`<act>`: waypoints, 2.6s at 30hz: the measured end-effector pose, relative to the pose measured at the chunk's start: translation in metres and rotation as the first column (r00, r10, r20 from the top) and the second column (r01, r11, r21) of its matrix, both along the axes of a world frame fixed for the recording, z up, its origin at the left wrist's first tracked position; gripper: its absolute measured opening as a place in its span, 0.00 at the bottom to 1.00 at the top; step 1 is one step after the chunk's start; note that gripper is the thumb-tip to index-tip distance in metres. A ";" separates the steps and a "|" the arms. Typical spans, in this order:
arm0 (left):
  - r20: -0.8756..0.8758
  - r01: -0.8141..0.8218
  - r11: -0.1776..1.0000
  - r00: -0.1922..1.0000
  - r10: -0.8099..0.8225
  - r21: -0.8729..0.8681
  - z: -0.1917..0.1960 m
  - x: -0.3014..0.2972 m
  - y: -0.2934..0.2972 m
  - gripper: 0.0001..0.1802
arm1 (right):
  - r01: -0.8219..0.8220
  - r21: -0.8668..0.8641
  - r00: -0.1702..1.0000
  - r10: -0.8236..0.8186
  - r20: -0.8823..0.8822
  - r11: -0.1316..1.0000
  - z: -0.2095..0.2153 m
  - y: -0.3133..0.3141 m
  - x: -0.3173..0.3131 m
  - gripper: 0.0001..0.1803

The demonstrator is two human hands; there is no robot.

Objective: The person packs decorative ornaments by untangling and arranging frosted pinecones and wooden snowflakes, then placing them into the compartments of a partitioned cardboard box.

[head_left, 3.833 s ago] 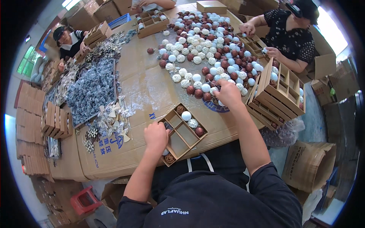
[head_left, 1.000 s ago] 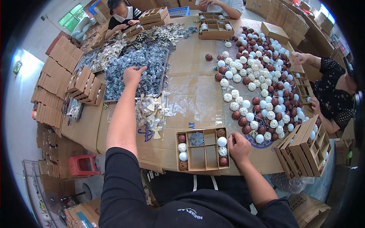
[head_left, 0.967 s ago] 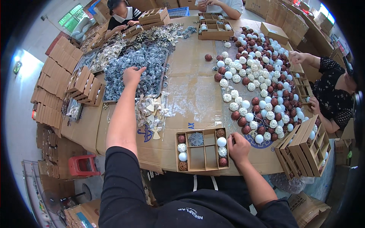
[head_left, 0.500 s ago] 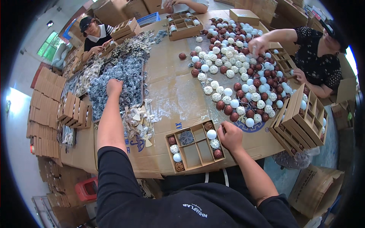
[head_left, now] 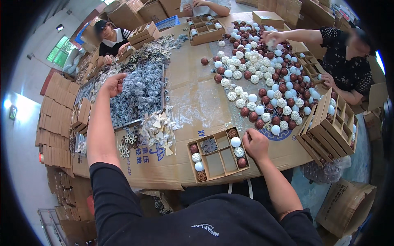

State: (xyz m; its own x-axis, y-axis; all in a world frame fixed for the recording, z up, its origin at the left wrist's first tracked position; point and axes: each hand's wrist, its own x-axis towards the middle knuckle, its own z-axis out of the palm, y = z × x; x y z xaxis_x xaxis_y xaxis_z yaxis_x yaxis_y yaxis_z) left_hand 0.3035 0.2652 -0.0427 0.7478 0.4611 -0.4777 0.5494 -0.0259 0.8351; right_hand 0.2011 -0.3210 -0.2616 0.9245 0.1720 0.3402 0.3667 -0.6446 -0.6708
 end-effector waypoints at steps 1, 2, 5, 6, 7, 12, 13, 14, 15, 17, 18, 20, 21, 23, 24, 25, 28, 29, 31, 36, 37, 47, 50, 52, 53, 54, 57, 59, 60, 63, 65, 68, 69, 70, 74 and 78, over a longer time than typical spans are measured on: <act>-0.050 -0.012 0.986 0.999 0.020 0.166 0.009 -0.008 -0.004 0.13 | -0.006 0.003 1.000 0.006 0.011 1.000 0.000 0.001 0.000 0.06; 0.218 -0.127 0.992 0.968 0.121 0.015 0.012 -0.008 0.007 0.13 | -0.013 0.007 1.000 0.013 0.023 1.000 0.000 0.001 0.000 0.06; 0.396 -0.154 0.985 0.902 0.174 -0.080 0.021 -0.015 0.006 0.14 | -0.035 0.005 0.999 0.035 0.032 0.999 -0.003 0.000 0.001 0.06; 0.196 -0.145 0.979 0.974 0.116 0.142 0.020 -0.017 0.001 0.14 | -0.040 0.006 0.999 0.040 0.028 0.999 -0.003 -0.001 0.001 0.06; 0.145 -0.130 0.976 0.984 0.105 0.175 0.021 -0.022 -0.007 0.14 | -0.048 0.009 0.998 0.048 0.037 0.999 -0.002 -0.001 0.001 0.06; 0.197 -0.238 0.950 0.960 0.199 0.202 0.021 -0.036 -0.022 0.13 | -0.070 -0.023 0.996 0.071 0.048 0.997 -0.002 -0.002 0.001 0.07; 0.129 -0.193 0.967 0.976 0.173 0.166 0.021 -0.041 -0.027 0.12 | -0.077 -0.039 0.995 0.079 0.055 0.996 -0.003 -0.003 0.001 0.07; 0.037 -0.115 0.946 0.993 0.109 0.302 0.019 -0.045 -0.033 0.13 | -0.087 -0.041 0.995 0.089 0.052 0.995 -0.004 -0.002 0.002 0.07; -0.066 -0.023 0.905 0.996 0.057 0.424 0.018 -0.050 -0.037 0.14 | -0.098 -0.037 0.994 0.099 0.047 0.995 -0.005 -0.001 0.003 0.07; -0.308 0.284 0.657 0.948 -0.081 0.699 0.023 -0.068 -0.033 0.15 | -0.125 -0.034 0.991 0.126 0.041 0.992 -0.003 0.001 0.001 0.07; -0.373 0.352 0.529 0.925 -0.072 0.772 0.023 -0.074 -0.033 0.14 | -0.129 -0.035 0.990 0.131 0.043 0.991 -0.002 0.001 0.002 0.07; -0.366 0.323 0.745 0.924 -0.114 0.583 0.033 -0.070 -0.067 0.14 | -0.102 -0.055 0.992 0.106 0.064 0.993 -0.002 -0.005 0.004 0.07; -0.321 0.279 0.821 0.939 -0.125 0.498 0.035 -0.075 -0.076 0.13 | -0.109 -0.055 0.992 0.113 0.063 0.993 -0.001 -0.005 0.004 0.07; -0.270 0.233 0.951 0.947 -0.175 0.202 0.037 -0.087 -0.074 0.11 | -0.109 -0.048 0.992 0.112 0.055 0.993 0.000 -0.003 0.004 0.06; -0.265 0.208 0.969 0.949 -0.168 0.130 0.037 -0.092 -0.075 0.10 | -0.118 -0.033 0.990 0.120 0.069 0.992 -0.003 -0.003 0.004 0.06; -0.236 0.219 0.974 0.951 -0.201 0.055 0.037 -0.097 -0.073 0.08 | -0.121 -0.031 0.990 0.123 0.069 0.992 -0.003 -0.002 0.004 0.06; 0.003 0.151 0.987 0.989 -0.151 -0.046 0.036 -0.118 -0.074 0.09 | -0.125 -0.029 0.990 0.127 0.064 0.992 -0.001 -0.001 0.003 0.06; 0.069 0.131 0.990 0.989 -0.128 -0.041 0.034 -0.122 -0.079 0.11 | -0.120 -0.034 0.991 0.122 0.059 0.992 -0.001 -0.001 0.002 0.07; 0.208 0.099 0.991 0.975 -0.079 -0.088 0.028 -0.132 -0.094 0.11 | -0.112 -0.036 0.992 0.114 0.060 0.993 -0.004 -0.003 0.002 0.07; 0.437 0.150 0.941 0.900 -0.003 -0.303 0.014 -0.167 -0.128 0.10 | -0.081 0.049 0.997 0.081 -0.003 0.996 -0.001 -0.005 0.000 0.08; 0.452 0.161 0.943 0.892 -0.013 -0.291 0.019 -0.173 -0.143 0.10 | -0.060 0.083 0.997 0.063 -0.034 0.995 -0.001 -0.006 0.001 0.08; 0.557 0.386 0.674 0.829 0.046 -0.630 0.015 -0.239 -0.278 0.12 | -0.428 0.553 0.866 0.500 0.023 0.715 0.132 0.066 -0.067 0.41; 0.592 0.448 0.544 0.798 0.114 -0.709 -0.001 -0.245 -0.306 0.18 | -0.576 0.564 0.749 0.659 0.073 0.591 0.128 0.086 -0.073 0.31; 0.586 0.480 0.430 0.796 0.152 -0.764 -0.013 -0.246 -0.316 0.23 | -0.443 0.777 0.536 0.827 -0.171 0.448 0.128 0.080 -0.072 0.16; 0.573 0.476 0.388 0.798 0.186 -0.789 -0.020 -0.244 -0.319 0.27 | -0.353 0.824 0.641 0.756 -0.131 0.443 0.132 0.075 -0.078 0.07; 0.577 0.488 0.360 0.792 0.199 -0.795 -0.024 -0.242 -0.322 0.28 | -0.362 0.827 0.668 0.738 -0.091 0.430 0.121 0.071 -0.078 0.06; 0.590 0.525 0.300 0.784 0.194 -0.796 -0.033 -0.241 -0.332 0.33 | -0.344 0.855 0.721 0.693 -0.026 0.389 0.109 0.047 -0.078 0.06; 0.588 0.556 0.227 0.802 0.108 -0.800 -0.038 -0.239 -0.336 0.36 | -0.249 0.853 0.791 0.604 -0.095 0.459 0.104 0.039 -0.078 0.07; 0.591 0.574 0.149 0.797 0.124 -0.805 -0.042 -0.238 -0.337 0.36 | -0.157 0.857 0.823 0.544 -0.162 0.492 0.101 0.036 -0.076 0.08; 0.575 0.562 0.124 0.789 0.217 -0.818 -0.047 -0.237 -0.334 0.34 | 0.084 0.839 0.854 0.396 -0.339 0.538 0.099 0.021 -0.069 0.09; 0.610 0.579 0.194 0.764 0.210 -0.792 -0.044 -0.232 -0.333 0.32 | 0.204 0.833 0.836 0.351 -0.421 0.514 0.093 0.010 -0.065 0.08; 0.589 0.471 0.622 0.808 -0.019 -0.626 -0.036 -0.228 -0.339 0.32 | -0.018 0.678 0.952 0.220 -0.214 0.735 0.096 0.000 -0.059 0.06; 0.575 0.446 0.656 0.818 -0.023 -0.608 -0.035 -0.227 -0.344 0.32 | -0.063 0.631 0.959 0.222 -0.177 0.773 0.101 -0.001 -0.059 0.06; 0.561 0.425 0.683 0.827 -0.026 -0.594 -0.040 -0.224 -0.350 0.32 | -0.061 0.625 0.958 0.221 -0.181 0.778 0.107 -0.004 -0.059 0.06; 0.496 0.404 0.775 0.858 -0.136 -0.486 -0.053 -0.224 -0.353 0.23 | -0.397 0.361 0.885 0.456 -0.092 0.844 0.143 0.004 -0.065 0.05; 0.482 0.481 0.793 0.832 -0.277 -0.374 -0.067 -0.232 -0.361 0.22 | -0.544 0.268 0.810 0.581 -0.080 0.795 0.161 0.016 -0.068 0.05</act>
State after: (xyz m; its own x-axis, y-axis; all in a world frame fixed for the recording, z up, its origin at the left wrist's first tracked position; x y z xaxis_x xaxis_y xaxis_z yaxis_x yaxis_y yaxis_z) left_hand 0.0714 -0.0961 -0.1102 0.9764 -0.1006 -0.1911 0.2121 0.2805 0.9361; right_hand 0.1330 -0.3049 -0.1007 0.7299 0.6148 0.2989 0.5005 -0.1828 -0.8462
